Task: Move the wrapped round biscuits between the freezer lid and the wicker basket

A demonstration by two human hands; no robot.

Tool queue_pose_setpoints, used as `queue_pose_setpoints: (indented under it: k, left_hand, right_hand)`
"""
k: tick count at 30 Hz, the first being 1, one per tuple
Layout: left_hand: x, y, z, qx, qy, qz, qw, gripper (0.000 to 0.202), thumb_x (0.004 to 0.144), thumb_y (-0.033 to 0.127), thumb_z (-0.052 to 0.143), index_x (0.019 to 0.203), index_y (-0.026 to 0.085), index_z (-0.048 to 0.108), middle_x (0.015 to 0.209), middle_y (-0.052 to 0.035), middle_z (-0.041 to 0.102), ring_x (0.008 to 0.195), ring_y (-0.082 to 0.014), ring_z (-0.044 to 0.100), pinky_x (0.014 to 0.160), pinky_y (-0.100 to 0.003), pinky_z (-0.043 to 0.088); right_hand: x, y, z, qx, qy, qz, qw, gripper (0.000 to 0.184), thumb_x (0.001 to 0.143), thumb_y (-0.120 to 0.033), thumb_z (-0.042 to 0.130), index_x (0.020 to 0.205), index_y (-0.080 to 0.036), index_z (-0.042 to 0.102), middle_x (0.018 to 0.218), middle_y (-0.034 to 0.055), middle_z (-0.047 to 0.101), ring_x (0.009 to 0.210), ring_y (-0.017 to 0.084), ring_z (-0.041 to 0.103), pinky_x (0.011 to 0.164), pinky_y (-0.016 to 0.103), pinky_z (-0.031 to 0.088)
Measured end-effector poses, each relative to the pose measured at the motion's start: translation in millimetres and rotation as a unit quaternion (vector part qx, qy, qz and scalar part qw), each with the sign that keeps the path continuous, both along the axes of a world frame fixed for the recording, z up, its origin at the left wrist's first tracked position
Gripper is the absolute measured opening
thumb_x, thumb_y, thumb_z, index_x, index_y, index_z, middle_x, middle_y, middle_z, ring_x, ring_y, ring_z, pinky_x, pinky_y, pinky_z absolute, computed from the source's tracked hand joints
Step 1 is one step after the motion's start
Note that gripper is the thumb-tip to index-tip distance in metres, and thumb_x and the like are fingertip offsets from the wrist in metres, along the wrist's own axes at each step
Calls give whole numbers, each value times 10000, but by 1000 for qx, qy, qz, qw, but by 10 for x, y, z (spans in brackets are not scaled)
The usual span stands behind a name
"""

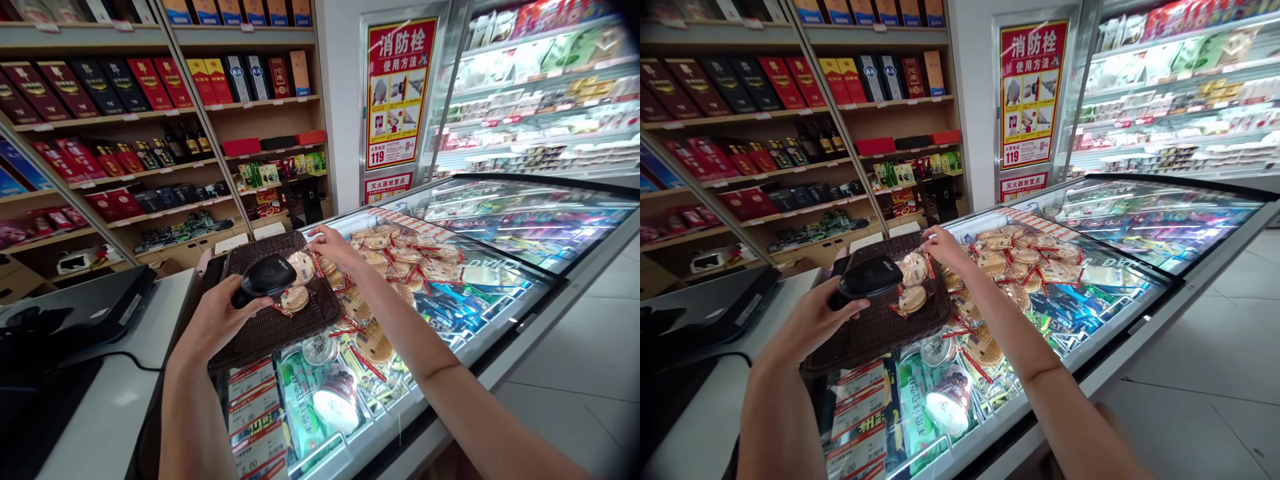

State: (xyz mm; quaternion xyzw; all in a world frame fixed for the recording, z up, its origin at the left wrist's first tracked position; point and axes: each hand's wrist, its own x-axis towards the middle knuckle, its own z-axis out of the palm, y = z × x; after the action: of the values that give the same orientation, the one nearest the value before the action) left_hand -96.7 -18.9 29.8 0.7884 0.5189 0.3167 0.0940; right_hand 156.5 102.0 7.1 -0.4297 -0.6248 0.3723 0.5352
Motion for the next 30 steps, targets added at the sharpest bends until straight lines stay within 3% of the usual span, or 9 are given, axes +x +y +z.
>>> queue_pose_setpoints:
  k: [10,23,30]
  left_hand:
    - [-13,-17,-18,-12,32,24,999,580,740,792,571,761,212,551,672,-28,632,619,-190,578,572,-283,386]
    - [-123,-72,-4,-71,50,15,996,559,757,771,584,801,213,591,695,-40,697,618,-200,625,570,-277,410]
    - [-226,-97,-9,-75,58,46,994,536,776,753,568,784,218,601,657,-32,713,606,-201,617,566,-277,407]
  right_hand:
    - [-66,162,-168,8,23,28,999,175,807,-149,630,967,-198,577,753,-28,650,668,114,601,620,221,449]
    - [-148,32,-92,-42,57,33,997,157,835,-48,596,903,-184,557,681,-54,575,569,83,522,571,205,436]
    - [-140,51,-95,-57,65,31,996,173,805,-51,630,894,-184,565,683,-52,585,588,87,540,583,205,462]
